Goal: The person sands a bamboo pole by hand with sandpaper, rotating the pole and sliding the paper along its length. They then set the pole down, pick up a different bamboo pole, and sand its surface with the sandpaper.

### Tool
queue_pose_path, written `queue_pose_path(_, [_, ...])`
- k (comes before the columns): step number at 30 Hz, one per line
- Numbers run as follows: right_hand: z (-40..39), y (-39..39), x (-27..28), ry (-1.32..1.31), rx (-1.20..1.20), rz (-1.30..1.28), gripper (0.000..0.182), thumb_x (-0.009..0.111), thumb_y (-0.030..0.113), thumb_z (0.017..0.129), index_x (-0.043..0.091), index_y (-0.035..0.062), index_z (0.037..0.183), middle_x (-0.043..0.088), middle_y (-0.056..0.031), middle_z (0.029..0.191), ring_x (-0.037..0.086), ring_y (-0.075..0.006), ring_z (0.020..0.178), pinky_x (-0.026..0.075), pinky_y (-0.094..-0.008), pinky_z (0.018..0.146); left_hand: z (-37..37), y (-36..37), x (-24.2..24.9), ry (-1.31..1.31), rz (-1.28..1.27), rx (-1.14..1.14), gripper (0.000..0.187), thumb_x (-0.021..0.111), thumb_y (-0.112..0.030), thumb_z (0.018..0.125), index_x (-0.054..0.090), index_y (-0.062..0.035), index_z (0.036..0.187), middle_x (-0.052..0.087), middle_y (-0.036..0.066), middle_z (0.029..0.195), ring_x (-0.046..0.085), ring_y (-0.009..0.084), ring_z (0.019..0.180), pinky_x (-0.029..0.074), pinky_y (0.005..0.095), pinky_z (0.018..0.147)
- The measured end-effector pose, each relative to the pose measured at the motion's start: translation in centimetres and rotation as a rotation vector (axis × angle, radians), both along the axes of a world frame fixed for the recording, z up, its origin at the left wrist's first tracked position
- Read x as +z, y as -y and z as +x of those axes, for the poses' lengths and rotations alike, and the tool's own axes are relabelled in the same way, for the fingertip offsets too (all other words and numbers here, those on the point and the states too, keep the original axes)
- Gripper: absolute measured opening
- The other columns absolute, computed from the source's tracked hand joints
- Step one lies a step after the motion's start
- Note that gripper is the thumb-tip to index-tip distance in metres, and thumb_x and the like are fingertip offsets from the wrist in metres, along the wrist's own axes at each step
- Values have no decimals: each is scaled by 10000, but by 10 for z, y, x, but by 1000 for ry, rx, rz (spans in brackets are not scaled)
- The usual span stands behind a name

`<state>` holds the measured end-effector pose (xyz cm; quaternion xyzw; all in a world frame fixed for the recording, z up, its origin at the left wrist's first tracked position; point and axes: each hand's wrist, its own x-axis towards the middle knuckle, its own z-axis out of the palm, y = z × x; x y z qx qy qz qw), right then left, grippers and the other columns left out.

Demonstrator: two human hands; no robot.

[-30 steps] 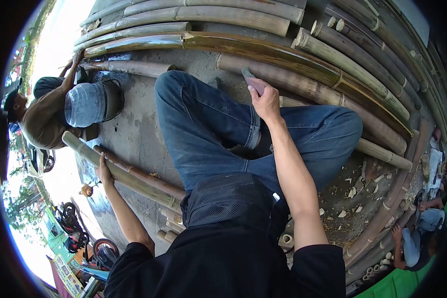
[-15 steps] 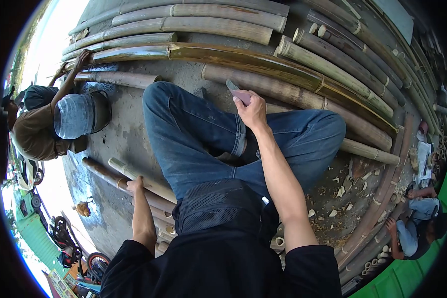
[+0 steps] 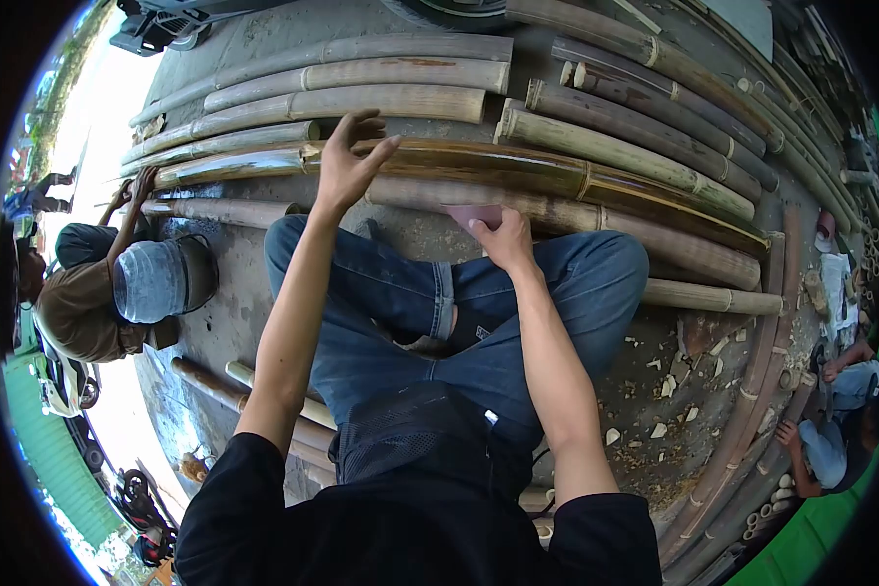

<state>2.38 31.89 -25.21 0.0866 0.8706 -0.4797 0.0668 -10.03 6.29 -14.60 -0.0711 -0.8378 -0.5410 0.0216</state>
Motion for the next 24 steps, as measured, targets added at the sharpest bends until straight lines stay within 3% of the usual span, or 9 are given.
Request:
queue_pose_path(1, [-5,6,6,-1,-31,-37,387,832,303,817,764,-15,1028,767,-242,946,756,-387,913,575,-439,820,-24,-36,-14,-12,-142,-142,737,876,-370,821,578,-13,1393,673,243,1305,684,353,1184,554,421,1020])
queue_pose_path(3, [-6,13,5,-30,-40,13,406,833,316,810,753,-21,1022,741,-290,977,718,-452,976,556,-460,878,-55,-105,-56,-170,-361,-273,830,891,-377,787,531,-7,1438,618,277,1365,613,398,1284,494,443,1113])
queue_pose_path(6, [-1,14,-13,15,-9,39,386,819,301,823,755,-21,1027,738,-290,981,712,-455,968,553,-468,887,-73,-165,-98,-52,-469,-414,891,894,-405,755,506,-10,1453,590,294,1389,578,437,1297,461,463,1144])
queue_pose_path(11, [-4,11,-29,83,-13,-2,341,802,273,830,760,-15,1005,744,-271,963,724,-414,959,556,-475,885,-94,-182,-120,28,-582,-434,868,900,-398,745,507,-40,1430,629,268,1303,596,435,1259,486,487,1105])
queue_pose_path(15, [-5,8,-28,53,-33,-13,372,812,295,803,761,-19,996,750,-266,960,729,-405,963,558,-470,881,-93,-157,-56,-255,-407,-532,788,932,-393,730,588,1,1319,683,244,1185,697,409,1055,577,473,931])
queue_pose_path(17, [-4,4,-11,29,-30,-196,493,824,359,759,748,-67,995,729,-317,997,711,-463,986,557,-476,910,-80,-153,-7,-395,-296,-536,751,941,-384,731,623,22,1276,705,231,1136,741,391,944,620,453,836])
queue_pose_path(19, [-6,3,-11,44,-26,-190,515,832,381,748,751,-62,996,733,-313,1004,714,-455,990,560,-471,909,-64,-150,42,-565,-207,-558,689,952,-387,738,670,26,1211,705,180,1038,742,278,817,614,384,709])
queue_pose_path(22, [-7,4,-17,52,-32,-169,534,839,402,741,758,-54,1008,751,-285,1002,731,-411,978,560,-444,898,-39,-138,119,-664,-104,-546,643,940,-353,765,677,41,1200,693,141,989,701,199,798,593,347,730])
queue_pose_path(24, [-3,4,-20,58,-37,-151,532,836,400,745,763,-50,1019,764,-262,993,744,-373,961,559,-423,889,-26,-120,164,-746,-73,-491,622,937,-317,757,684,58,1183,720,163,1022,734,243,871,606,365,783])
